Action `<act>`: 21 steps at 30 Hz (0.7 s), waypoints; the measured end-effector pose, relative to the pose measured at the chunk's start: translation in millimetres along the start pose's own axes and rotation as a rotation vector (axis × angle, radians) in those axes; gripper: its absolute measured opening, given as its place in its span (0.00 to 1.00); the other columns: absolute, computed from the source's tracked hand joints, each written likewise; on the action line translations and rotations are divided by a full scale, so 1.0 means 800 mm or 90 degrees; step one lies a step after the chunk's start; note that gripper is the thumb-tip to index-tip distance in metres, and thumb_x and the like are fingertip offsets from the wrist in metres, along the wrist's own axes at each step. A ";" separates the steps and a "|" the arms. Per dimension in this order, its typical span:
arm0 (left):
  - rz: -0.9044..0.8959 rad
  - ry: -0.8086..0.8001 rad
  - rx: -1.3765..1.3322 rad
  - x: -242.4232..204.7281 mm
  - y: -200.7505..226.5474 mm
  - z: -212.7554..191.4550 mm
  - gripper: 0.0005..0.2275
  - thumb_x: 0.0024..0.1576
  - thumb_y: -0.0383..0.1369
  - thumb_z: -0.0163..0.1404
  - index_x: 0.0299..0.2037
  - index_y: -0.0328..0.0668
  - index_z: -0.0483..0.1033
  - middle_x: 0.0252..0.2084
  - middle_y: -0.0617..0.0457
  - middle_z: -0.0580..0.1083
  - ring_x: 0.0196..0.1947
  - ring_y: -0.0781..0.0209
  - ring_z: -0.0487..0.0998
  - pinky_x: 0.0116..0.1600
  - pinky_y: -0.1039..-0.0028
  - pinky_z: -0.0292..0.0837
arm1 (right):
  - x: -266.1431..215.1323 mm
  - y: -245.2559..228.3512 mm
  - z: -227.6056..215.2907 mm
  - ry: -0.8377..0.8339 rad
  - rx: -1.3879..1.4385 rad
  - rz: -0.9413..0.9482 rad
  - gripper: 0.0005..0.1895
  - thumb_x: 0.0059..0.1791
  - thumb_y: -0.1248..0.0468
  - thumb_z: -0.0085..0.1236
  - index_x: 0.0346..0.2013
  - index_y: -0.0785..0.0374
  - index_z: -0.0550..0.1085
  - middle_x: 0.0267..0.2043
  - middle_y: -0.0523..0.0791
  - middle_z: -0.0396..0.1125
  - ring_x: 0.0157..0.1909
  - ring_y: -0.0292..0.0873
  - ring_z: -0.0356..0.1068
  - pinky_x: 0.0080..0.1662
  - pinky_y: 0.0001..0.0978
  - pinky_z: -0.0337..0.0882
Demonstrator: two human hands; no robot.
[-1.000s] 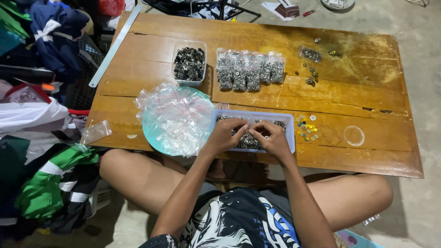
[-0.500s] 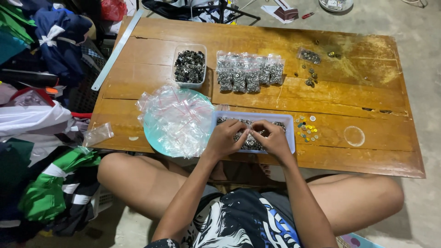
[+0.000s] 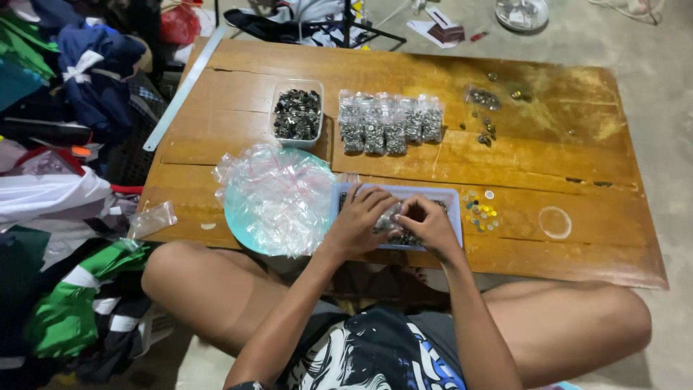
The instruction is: The person sits cross-legged at a wooden table and sorts small metal parts from a blue tray into small plastic bags. They repeatedly scoop parts with their hands, place them into bags, and set the filled bags aside on the table.
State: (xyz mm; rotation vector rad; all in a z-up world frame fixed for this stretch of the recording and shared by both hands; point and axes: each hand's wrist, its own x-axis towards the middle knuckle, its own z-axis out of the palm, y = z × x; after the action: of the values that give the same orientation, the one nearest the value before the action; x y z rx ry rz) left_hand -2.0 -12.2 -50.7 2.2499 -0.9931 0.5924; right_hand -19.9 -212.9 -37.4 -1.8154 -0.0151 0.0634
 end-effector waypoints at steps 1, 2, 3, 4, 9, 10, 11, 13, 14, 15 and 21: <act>-0.003 0.003 0.005 0.007 -0.006 -0.001 0.28 0.48 0.44 0.64 0.59 0.50 0.72 0.52 0.54 0.72 0.60 0.51 0.70 0.69 0.49 0.54 | 0.015 0.003 -0.002 -0.005 0.000 -0.003 0.09 0.41 0.68 0.70 0.32 0.61 0.77 0.27 0.45 0.71 0.31 0.39 0.67 0.39 0.34 0.71; -0.004 -0.008 -0.007 0.004 -0.004 -0.002 0.27 0.49 0.44 0.62 0.59 0.51 0.72 0.51 0.54 0.72 0.57 0.51 0.72 0.69 0.48 0.55 | 0.014 0.011 -0.002 -0.001 -0.009 -0.009 0.10 0.41 0.68 0.70 0.33 0.62 0.76 0.28 0.47 0.70 0.31 0.40 0.67 0.40 0.36 0.71; -0.005 -0.019 -0.019 0.003 -0.002 -0.003 0.25 0.51 0.43 0.61 0.59 0.52 0.72 0.50 0.54 0.72 0.55 0.51 0.73 0.68 0.47 0.56 | 0.013 0.018 -0.003 0.003 -0.017 -0.014 0.11 0.41 0.68 0.70 0.34 0.63 0.75 0.29 0.49 0.69 0.32 0.42 0.68 0.42 0.37 0.71; 0.005 -0.014 -0.020 -0.001 0.000 -0.001 0.25 0.51 0.43 0.61 0.59 0.52 0.72 0.50 0.54 0.72 0.55 0.51 0.73 0.68 0.47 0.56 | 0.008 0.020 0.000 0.011 -0.020 -0.021 0.11 0.41 0.68 0.70 0.34 0.63 0.75 0.29 0.49 0.69 0.32 0.42 0.68 0.42 0.37 0.71; 0.004 -0.029 0.031 0.010 0.001 -0.009 0.26 0.44 0.37 0.64 0.55 0.55 0.74 0.49 0.56 0.69 0.52 0.54 0.71 0.62 0.55 0.61 | 0.011 -0.014 0.001 -0.033 -0.090 0.049 0.14 0.42 0.69 0.58 0.42 0.60 0.78 0.39 0.51 0.73 0.46 0.48 0.73 0.54 0.45 0.71; 0.000 -0.031 0.030 0.006 0.002 -0.005 0.26 0.44 0.37 0.64 0.55 0.55 0.74 0.49 0.56 0.69 0.52 0.54 0.71 0.62 0.55 0.61 | 0.013 0.002 0.002 -0.035 -0.090 0.052 0.14 0.42 0.69 0.58 0.42 0.60 0.78 0.39 0.51 0.73 0.46 0.48 0.73 0.54 0.45 0.71; -0.009 -0.036 0.020 0.002 0.004 -0.002 0.28 0.42 0.37 0.63 0.56 0.57 0.73 0.49 0.56 0.68 0.52 0.53 0.71 0.60 0.56 0.63 | 0.015 0.018 0.004 -0.053 -0.075 0.063 0.11 0.42 0.68 0.57 0.39 0.60 0.79 0.37 0.50 0.74 0.43 0.46 0.72 0.52 0.44 0.72; -0.008 -0.033 0.020 0.012 -0.004 -0.002 0.30 0.41 0.37 0.63 0.58 0.58 0.72 0.49 0.56 0.68 0.52 0.53 0.70 0.58 0.58 0.65 | 0.028 0.006 0.005 -0.066 -0.061 0.057 0.09 0.41 0.68 0.57 0.35 0.61 0.80 0.34 0.50 0.74 0.39 0.44 0.71 0.49 0.43 0.73; -0.014 -0.047 0.000 0.011 -0.001 -0.005 0.32 0.39 0.37 0.65 0.59 0.58 0.71 0.50 0.55 0.68 0.51 0.51 0.71 0.56 0.58 0.67 | 0.022 -0.018 0.006 -0.069 -0.020 0.078 0.11 0.41 0.70 0.55 0.35 0.61 0.80 0.31 0.47 0.72 0.34 0.43 0.70 0.44 0.40 0.73; -0.020 -0.061 -0.021 0.011 0.001 -0.007 0.35 0.37 0.37 0.67 0.60 0.58 0.71 0.50 0.54 0.68 0.51 0.49 0.72 0.54 0.57 0.69 | 0.015 -0.041 0.008 -0.072 0.022 0.098 0.13 0.40 0.71 0.52 0.35 0.61 0.81 0.27 0.44 0.70 0.28 0.42 0.69 0.39 0.37 0.73; -0.016 -0.082 -0.004 0.008 -0.004 0.001 0.36 0.39 0.38 0.66 0.63 0.56 0.69 0.51 0.53 0.69 0.54 0.48 0.72 0.56 0.57 0.69 | 0.018 0.020 0.007 -0.070 0.062 0.094 0.11 0.41 0.69 0.61 0.38 0.60 0.82 0.29 0.42 0.72 0.32 0.38 0.66 0.38 0.33 0.71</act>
State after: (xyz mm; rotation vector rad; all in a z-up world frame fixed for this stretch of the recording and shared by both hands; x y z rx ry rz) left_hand 4.9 -13.9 -48.2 2.3155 -1.0248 0.4378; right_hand -6.0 -210.6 -54.5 -1.7112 0.0435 0.2639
